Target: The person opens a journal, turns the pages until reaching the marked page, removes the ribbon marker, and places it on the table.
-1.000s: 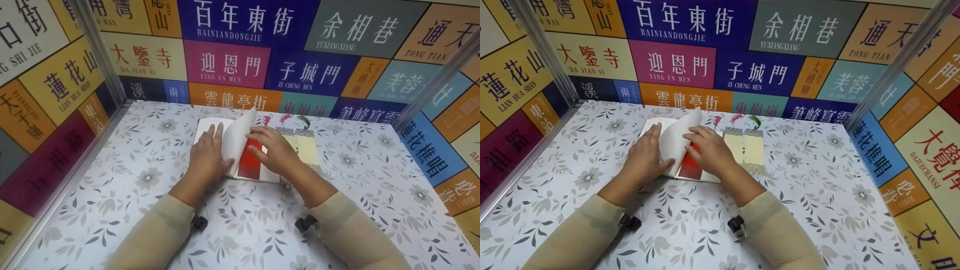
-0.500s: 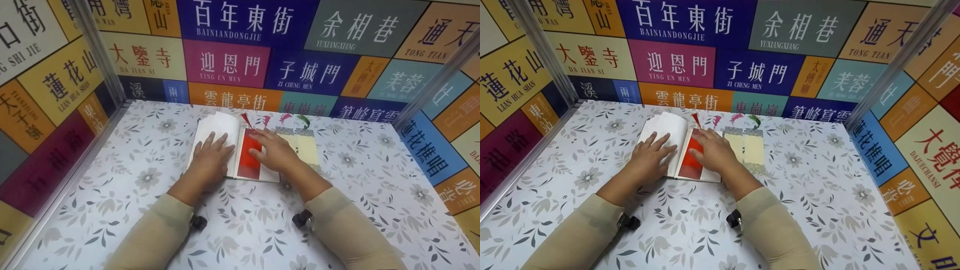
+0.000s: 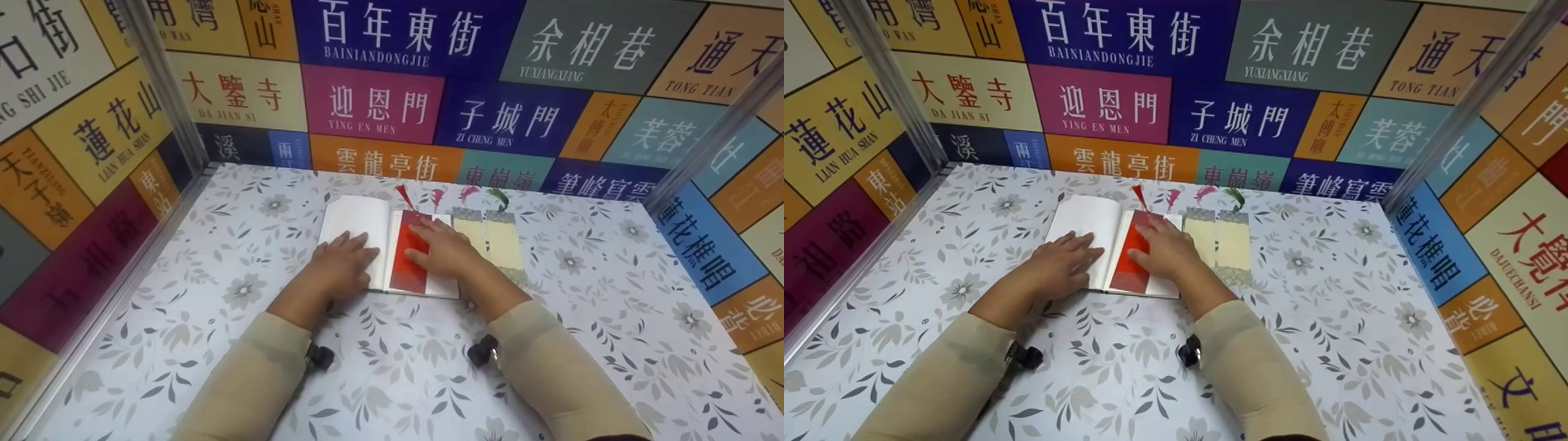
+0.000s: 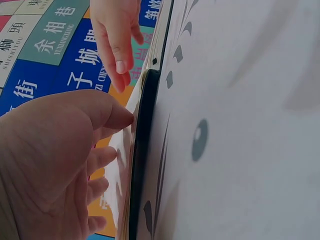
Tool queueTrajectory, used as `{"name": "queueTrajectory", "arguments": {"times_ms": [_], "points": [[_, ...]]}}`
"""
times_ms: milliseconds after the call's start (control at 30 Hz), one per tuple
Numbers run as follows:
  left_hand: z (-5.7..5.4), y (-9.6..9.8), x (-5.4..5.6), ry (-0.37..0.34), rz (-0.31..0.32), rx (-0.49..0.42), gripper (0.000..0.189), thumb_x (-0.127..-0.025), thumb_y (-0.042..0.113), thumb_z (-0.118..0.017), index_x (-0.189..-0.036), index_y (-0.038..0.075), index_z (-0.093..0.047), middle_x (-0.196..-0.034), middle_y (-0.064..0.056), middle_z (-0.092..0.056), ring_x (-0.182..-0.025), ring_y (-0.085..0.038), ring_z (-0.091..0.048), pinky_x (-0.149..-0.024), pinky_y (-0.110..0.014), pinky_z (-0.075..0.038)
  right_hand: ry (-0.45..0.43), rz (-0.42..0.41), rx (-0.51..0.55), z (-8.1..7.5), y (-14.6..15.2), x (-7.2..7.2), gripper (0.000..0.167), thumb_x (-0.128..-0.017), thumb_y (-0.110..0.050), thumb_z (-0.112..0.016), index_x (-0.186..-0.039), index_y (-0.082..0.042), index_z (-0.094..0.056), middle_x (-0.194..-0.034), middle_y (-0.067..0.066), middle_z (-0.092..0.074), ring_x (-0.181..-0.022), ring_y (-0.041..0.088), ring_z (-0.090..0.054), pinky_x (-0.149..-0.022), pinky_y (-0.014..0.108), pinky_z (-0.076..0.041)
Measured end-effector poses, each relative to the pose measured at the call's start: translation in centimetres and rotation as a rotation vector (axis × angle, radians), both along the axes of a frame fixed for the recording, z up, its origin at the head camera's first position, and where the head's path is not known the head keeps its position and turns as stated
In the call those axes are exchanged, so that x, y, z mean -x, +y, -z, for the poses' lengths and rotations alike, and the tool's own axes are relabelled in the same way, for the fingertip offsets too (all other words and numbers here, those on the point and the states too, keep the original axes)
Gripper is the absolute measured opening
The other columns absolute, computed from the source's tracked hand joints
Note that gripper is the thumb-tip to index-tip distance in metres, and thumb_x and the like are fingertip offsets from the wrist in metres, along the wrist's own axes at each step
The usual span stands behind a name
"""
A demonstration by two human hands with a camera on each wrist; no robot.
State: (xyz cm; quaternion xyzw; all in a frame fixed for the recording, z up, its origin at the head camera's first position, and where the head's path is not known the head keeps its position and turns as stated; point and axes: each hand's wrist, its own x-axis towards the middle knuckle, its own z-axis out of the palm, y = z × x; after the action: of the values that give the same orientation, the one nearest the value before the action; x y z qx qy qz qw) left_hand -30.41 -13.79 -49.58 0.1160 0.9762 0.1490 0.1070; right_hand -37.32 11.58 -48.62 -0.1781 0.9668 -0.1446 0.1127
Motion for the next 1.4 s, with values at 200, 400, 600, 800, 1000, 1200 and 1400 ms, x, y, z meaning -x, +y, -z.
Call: {"name": "queueTrajectory", "arguments": {"times_ms": [200,400,600,800,1000,1200,1400], "points": [[0.3,-0.1,0.1,-0.040,-0.034,-0.029,0.066,-0.103,0.058,-0.061,-0.164,0.048,-0.038,-0.180,0.013,-0.023,-0.171,-0.023,-0.010,-0.138,-0.060,-0.012,-0.038,-0.033,0.021,0.3,0.0,0.1,0.071,-0.103,-0.060,-0.060,-0.167,-0.042,-0.035,-0.180,-0.003,-0.024,-0.169,0.030,-0.016,-0.135,0.067,-0.019],[0.3,-0.2,-0.1,-0.083,-0.055,-0.053,0.072,-0.099,0.064,-0.064,-0.164,0.048,-0.038,-0.180,0.011,-0.023,-0.171,-0.024,-0.012,-0.138,-0.060,-0.015,-0.096,0.003,0.010,0.6,0.4,-0.2,0.070,-0.101,-0.063,-0.062,-0.164,-0.050,-0.035,-0.180,-0.008,-0.023,-0.169,0.028,-0.016,-0.132,0.069,-0.027],[0.2,-0.3,-0.2,-0.077,-0.043,-0.048,0.073,-0.100,0.062,-0.064,-0.166,0.045,-0.036,-0.181,0.010,-0.021,-0.171,-0.025,-0.012,-0.138,-0.059,-0.015,-0.113,0.046,0.006,0.6,1.3,-0.1,0.070,-0.101,-0.063,-0.062,-0.164,-0.051,-0.035,-0.181,-0.009,-0.019,-0.169,0.030,-0.014,-0.130,0.070,-0.029],[0.0,-0.4,-0.3,-0.073,-0.023,-0.037,0.072,-0.103,0.062,-0.059,-0.167,0.039,-0.036,-0.182,0.005,-0.020,-0.171,-0.028,-0.012,-0.138,-0.059,-0.016,-0.126,0.047,0.016,0.7,2.2,0.1,0.069,-0.103,-0.058,-0.062,-0.165,-0.048,-0.035,-0.182,-0.007,-0.018,-0.169,0.031,-0.014,-0.130,0.071,-0.027],[0.1,-0.4,-0.2,-0.068,-0.007,-0.006,0.072,-0.104,0.062,-0.056,-0.167,0.034,-0.037,-0.182,0.001,-0.021,-0.170,-0.032,-0.015,-0.136,-0.063,-0.017,-0.130,0.044,0.017,0.7,2.6,0.2,0.068,-0.104,-0.055,-0.062,-0.166,-0.046,-0.035,-0.182,-0.005,-0.018,-0.169,0.033,-0.014,-0.131,0.071,-0.025],[0.4,-0.2,-0.1,-0.070,-0.015,-0.004,0.073,-0.103,0.062,-0.057,-0.167,0.035,-0.037,-0.182,0.001,-0.021,-0.170,-0.031,-0.014,-0.136,-0.063,-0.017,-0.137,0.050,0.023,0.7,3.3,0.3,0.065,-0.106,-0.054,-0.060,-0.166,-0.045,-0.036,-0.182,-0.005,-0.018,-0.169,0.033,-0.016,-0.130,0.074,-0.022],[0.3,-0.2,-0.1,-0.071,-0.019,-0.001,0.073,-0.103,0.061,-0.059,-0.167,0.034,-0.037,-0.182,0.000,-0.021,-0.170,-0.032,-0.015,-0.136,-0.064,-0.017,-0.129,0.053,0.034,0.7,3.8,0.1,0.062,-0.107,-0.051,-0.058,-0.166,-0.043,-0.037,-0.182,-0.006,-0.018,-0.170,0.032,-0.012,-0.132,0.072,-0.018]]}}
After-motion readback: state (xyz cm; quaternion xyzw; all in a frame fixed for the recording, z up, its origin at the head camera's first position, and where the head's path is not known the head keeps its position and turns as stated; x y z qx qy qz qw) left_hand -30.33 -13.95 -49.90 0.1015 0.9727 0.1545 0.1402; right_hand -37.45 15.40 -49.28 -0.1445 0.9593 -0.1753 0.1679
